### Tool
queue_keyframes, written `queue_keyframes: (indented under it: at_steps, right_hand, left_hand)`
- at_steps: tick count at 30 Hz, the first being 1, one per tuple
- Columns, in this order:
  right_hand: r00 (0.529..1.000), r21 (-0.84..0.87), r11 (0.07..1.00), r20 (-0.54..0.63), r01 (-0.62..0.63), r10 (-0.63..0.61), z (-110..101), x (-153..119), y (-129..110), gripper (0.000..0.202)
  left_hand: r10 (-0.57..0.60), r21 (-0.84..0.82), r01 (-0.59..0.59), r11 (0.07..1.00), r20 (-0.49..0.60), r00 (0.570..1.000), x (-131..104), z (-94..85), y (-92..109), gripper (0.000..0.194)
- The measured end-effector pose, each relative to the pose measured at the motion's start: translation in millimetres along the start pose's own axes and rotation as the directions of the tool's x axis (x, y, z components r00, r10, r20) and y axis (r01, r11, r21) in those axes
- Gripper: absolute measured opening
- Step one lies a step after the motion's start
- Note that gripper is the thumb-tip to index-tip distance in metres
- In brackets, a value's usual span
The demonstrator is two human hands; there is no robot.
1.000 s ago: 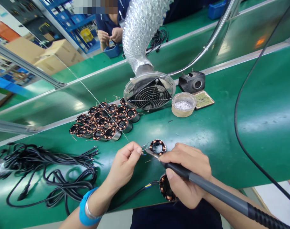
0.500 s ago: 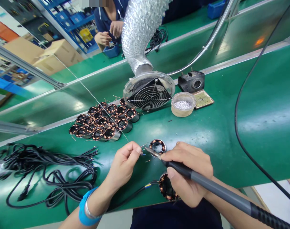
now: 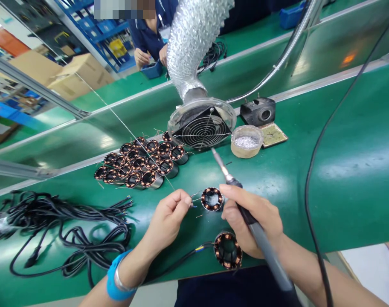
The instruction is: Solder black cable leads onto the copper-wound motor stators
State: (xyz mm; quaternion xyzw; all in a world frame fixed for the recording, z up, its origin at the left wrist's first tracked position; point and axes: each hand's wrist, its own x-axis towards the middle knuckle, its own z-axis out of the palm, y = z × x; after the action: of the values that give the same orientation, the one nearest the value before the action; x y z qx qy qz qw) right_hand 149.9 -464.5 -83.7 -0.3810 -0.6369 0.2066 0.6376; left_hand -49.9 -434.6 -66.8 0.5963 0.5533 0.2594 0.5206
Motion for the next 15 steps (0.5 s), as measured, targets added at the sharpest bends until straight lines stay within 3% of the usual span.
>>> queue_keyframes:
  at_steps: [4,8,12,15]
  right_hand:
    - [0.981,-0.181,0.982,0.194,0.057,-0.021,3,8,-3,0.031]
    - [0.902,-0.186,0.962,0.418,0.199,-0.106,13,21,0,0.024]
    - [0.836,-0.184,0.908,0.490,0.375,-0.246,22,32,4,0.022]
    - [0.816,-0.169,0.899,0.511,0.405,-0.272,21,30,6,0.023]
  left_hand:
    - [0.015,0.020,-0.016,1.000,0.054,0.998,-1,-2.7,0,0.031]
    - [0.045,-0.005,-0.045,0.999,0.129,0.991,-2,-6.1,-2,0.037]
    - [0.112,-0.020,-0.110,0.994,0.183,0.977,-4,-10.2,-1,0.039]
    - [0.152,0.098,-0.177,0.979,0.216,0.965,-7,-14.1,5,0.034]
